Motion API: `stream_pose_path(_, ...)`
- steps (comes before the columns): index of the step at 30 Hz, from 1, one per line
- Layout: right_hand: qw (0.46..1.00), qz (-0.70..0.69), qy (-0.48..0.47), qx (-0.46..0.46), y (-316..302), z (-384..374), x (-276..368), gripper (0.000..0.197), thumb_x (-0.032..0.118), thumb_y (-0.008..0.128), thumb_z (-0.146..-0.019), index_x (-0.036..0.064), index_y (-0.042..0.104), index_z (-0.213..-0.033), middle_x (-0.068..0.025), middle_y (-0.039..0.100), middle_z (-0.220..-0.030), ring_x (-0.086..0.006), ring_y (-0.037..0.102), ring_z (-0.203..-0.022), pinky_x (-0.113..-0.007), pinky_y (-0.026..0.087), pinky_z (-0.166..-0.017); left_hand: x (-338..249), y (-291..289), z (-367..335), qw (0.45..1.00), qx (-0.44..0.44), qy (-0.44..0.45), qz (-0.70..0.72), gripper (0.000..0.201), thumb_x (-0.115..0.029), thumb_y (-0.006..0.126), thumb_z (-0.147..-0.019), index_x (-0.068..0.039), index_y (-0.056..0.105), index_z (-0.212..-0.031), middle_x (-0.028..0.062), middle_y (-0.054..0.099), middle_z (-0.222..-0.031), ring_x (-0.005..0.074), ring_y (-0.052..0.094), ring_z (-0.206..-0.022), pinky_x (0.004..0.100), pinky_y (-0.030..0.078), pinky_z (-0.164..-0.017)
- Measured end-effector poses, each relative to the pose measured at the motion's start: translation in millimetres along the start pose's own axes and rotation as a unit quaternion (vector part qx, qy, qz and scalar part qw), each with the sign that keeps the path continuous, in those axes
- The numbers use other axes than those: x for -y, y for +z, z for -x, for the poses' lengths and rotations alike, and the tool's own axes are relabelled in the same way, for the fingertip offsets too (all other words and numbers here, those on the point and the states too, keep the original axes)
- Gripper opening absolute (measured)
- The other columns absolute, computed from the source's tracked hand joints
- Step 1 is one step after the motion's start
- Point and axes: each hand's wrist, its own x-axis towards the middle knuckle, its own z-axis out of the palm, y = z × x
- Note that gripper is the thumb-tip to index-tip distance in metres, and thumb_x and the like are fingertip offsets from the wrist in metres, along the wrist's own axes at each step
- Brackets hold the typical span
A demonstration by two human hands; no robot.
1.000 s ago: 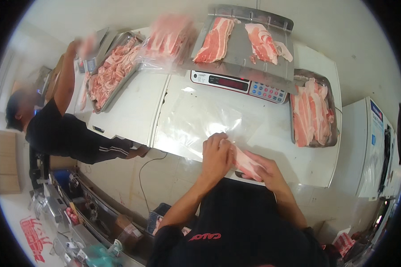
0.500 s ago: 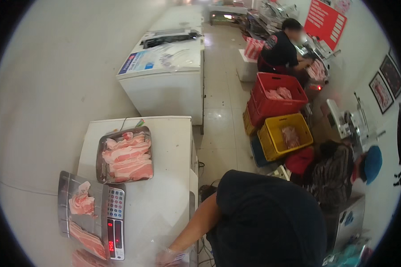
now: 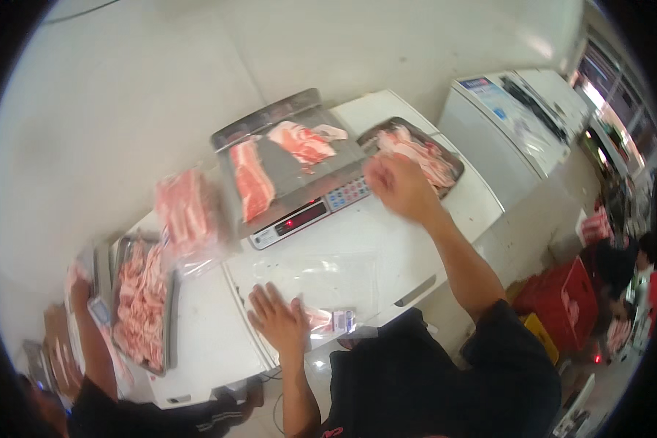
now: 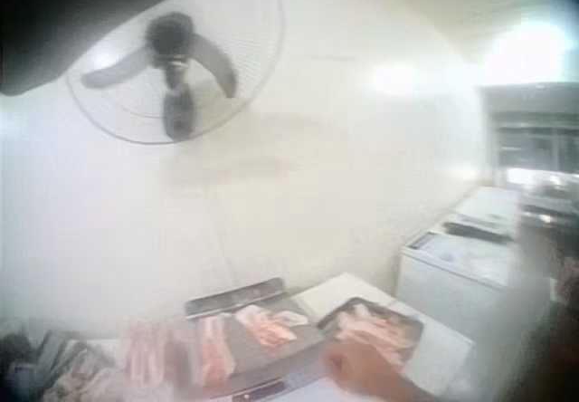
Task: The person picks up slices of meat by hand, places them onto a scale to check their weight, and then puts them into plastic bags.
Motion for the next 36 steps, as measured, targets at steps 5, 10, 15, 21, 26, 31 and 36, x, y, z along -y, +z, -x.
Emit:
stream_pose_path(5, 0.977, 0.203, -0.039, 0.047, 120, -151, -48, 0.057, 0.047, 0.082, -0.080, 0.0045, 0.072, -0.118, -0.0205, 0.071, -0.112, -0.0365, 0.072, -0.104, -0.048, 0.057, -0.090, -7, -17, 10, 0.999, -0.009, -0.033, 0.030, 0.068, -0.043, 0.049, -0.105, -0.003, 0.043, -0.159, 0.0256, 0.034, -0.168, 0.0428, 0.026, -0.158, 0.0629, 0.014, -0.126)
stream_pose_path(10, 0.959, 0.268, -0.059, 0.071, 177, -193, -73, 0.064, 0.049, 0.083, -0.074, 0.0066, 0.072, -0.122, -0.0235, 0.061, -0.136, -0.0448, 0.069, -0.111, -0.052, 0.057, -0.094, -12, -12, 10, 0.999, -0.024, -0.027, 0.017, 0.068, -0.044, 0.050, -0.103, -0.004, 0.045, -0.158, 0.0250, 0.037, -0.166, 0.0414, 0.029, -0.157, 0.0618, 0.016, -0.126)
stream_pose_path(15, 0.931, 0.324, -0.080, 0.147, 174, -205, -56, 0.065, 0.052, 0.080, -0.079, -0.0005, 0.072, -0.117, -0.0260, 0.069, -0.115, -0.0423, 0.071, -0.107, -0.050, 0.057, -0.093, -12, -11, 16, 0.999, -0.035, -0.037, 0.021, 0.067, -0.044, 0.052, -0.103, -0.004, 0.048, -0.156, 0.0248, 0.038, -0.166, 0.0411, 0.030, -0.156, 0.0617, 0.017, -0.126)
stream_pose_path(21, 0.963, 0.186, -0.064, 0.182, 155, -229, -71, 0.043, 0.038, 0.061, -0.092, -0.0014, 0.073, -0.105, -0.0272, 0.072, -0.103, -0.0369, 0.074, -0.098, -0.050, 0.057, -0.085, -14, -19, 17, 0.998, -0.029, -0.047, 0.015, 0.061, -0.038, 0.049, -0.105, -0.003, 0.048, -0.155, 0.0247, 0.039, -0.165, 0.0419, 0.030, -0.156, 0.0628, 0.017, -0.125)
stream_pose_path(26, 0.965, -0.223, 0.100, 0.092, 110, -247, -143, 0.044, 0.037, 0.055, -0.099, -0.0024, 0.071, -0.105, -0.0238, 0.074, -0.106, -0.0351, 0.073, -0.094, -0.053, 0.056, -0.081, -17, -5, 3, 0.992, -0.027, -0.051, 0.114, 0.055, -0.036, 0.047, -0.107, -0.003, 0.054, -0.150, 0.0237, 0.041, -0.164, 0.0386, 0.029, -0.157, 0.0629, 0.013, -0.125)
stream_pose_path(31, 0.787, -0.579, 0.154, 0.149, 39, -179, -117, 0.035, 0.030, 0.057, -0.094, 0.0000, 0.071, -0.105, -0.0201, 0.073, -0.105, -0.0340, 0.071, -0.095, -0.052, 0.055, -0.081, -102, -23, -33, 0.940, -0.066, 0.002, 0.334, 0.039, -0.022, 0.058, -0.108, 0.004, 0.064, -0.136, 0.0232, 0.063, -0.142, 0.0382, 0.059, -0.132, 0.0486, 0.045, -0.112)
stream_pose_path(36, 0.896, -0.440, 0.022, 0.060, 87, -156, -49, 0.032, 0.019, 0.062, -0.086, 0.0034, 0.071, -0.113, -0.0194, 0.071, -0.112, -0.0341, 0.068, -0.104, -0.049, 0.054, -0.087, -147, -79, -5, 0.955, 0.013, -0.042, 0.294, 0.055, -0.042, 0.060, -0.108, 0.009, 0.067, -0.127, 0.0259, 0.070, -0.119, 0.0425, 0.066, -0.102, 0.0460, 0.056, -0.089)
